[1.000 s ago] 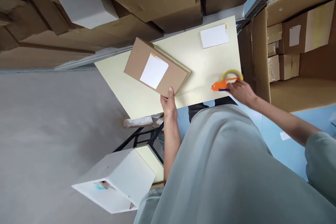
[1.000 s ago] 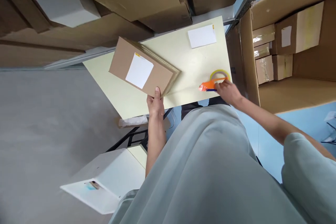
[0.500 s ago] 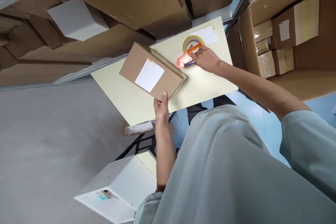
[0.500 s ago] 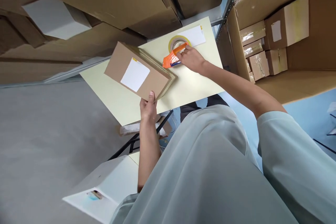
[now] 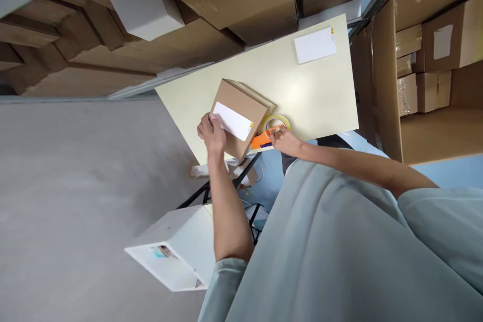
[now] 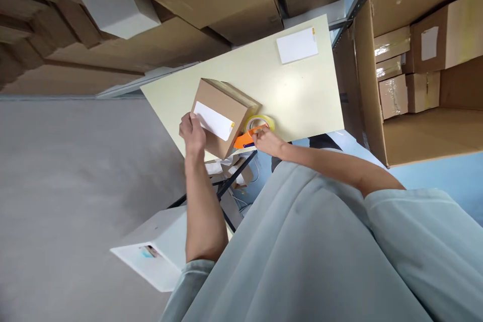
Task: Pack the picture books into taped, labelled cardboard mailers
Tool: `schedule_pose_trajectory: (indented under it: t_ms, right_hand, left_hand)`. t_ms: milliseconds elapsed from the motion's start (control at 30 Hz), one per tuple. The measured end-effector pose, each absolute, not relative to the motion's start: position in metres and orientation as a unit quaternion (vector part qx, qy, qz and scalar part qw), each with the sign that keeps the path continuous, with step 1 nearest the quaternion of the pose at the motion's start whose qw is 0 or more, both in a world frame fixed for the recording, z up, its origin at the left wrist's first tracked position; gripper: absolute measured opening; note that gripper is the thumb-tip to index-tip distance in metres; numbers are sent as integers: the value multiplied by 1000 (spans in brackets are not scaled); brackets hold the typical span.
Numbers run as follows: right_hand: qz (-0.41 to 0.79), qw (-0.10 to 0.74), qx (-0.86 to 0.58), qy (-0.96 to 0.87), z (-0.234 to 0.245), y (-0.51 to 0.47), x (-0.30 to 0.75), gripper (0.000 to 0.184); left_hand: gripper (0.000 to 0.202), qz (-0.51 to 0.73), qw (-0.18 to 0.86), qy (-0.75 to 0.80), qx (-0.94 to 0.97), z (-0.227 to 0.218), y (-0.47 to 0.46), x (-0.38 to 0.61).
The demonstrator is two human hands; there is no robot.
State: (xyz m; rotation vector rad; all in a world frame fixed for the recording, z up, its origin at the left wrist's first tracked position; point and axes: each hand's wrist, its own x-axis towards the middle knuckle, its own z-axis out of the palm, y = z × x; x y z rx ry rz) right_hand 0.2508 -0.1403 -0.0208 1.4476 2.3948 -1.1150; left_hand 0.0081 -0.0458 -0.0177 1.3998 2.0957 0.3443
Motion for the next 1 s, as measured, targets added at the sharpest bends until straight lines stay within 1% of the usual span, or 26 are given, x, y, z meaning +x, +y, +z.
schedule_pose_trajectory:
  t_ms: [67, 133, 233, 333, 433, 533, 600, 633, 667, 733, 767, 800, 867, 933, 1000]
  right_hand:
    - [-340, 86, 475, 807, -21, -146, 247, 44]
    - [-318, 92, 462, 823, -23, -147, 252, 43]
    - [-320, 82, 448, 831, -25, -150, 269, 41]
    - [-365, 63, 450, 813, -26, -165, 297, 41]
    - [-384, 75, 477, 787, -28, -178, 346, 39]
    - [-337, 109, 515, 781, -32, -167, 411, 29]
    - [-284, 110, 551, 777, -38, -141, 447, 21]
    - [-255, 97, 562, 781, -41, -124, 458, 23]
    - [-230, 80, 567, 787, -44, -105, 463, 32]
    - [-187, 53, 561, 805, -51, -65, 458, 62]
    - [-170, 46, 551, 816, -54, -48, 448, 72]
    - [-159, 36, 543, 824, -57, -32, 435, 74]
    - [-145, 38, 519, 842, -59, -9, 406, 57]
    - [-129, 74, 479, 865, -58, -1, 380, 43]
    - [-118, 113, 437, 885, -54, -5, 362, 36]
  left_hand:
    - [49, 144, 169, 843, 489, -29, -50, 34]
    - [50, 149, 113, 852, 489, -34, -55, 51]
    - [48, 140, 107, 840, 514, -32, -60, 57]
    - [47, 140, 99, 837, 520, -30, -61, 51]
    - [50, 145, 98, 834, 523, -31, -60, 50]
    - [54, 149, 102, 832, 524, -34, -60, 51]
    - [55, 151, 98, 831, 526, -34, -60, 52]
    - [55, 152, 95, 831, 527, -34, -60, 52]
    - [55, 152, 92, 830, 529, -34, -60, 52]
    - [56, 153, 93, 829, 530, -34, -59, 52]
    - [57, 152, 96, 828, 531, -34, -59, 52]
    - [58, 149, 101, 827, 532, -34, -59, 52]
    - [60, 137, 113, 826, 536, -35, -61, 51]
    - [60, 118, 121, 818, 550, -35, -62, 46]
    - [58, 100, 128, 799, 579, -33, -63, 35]
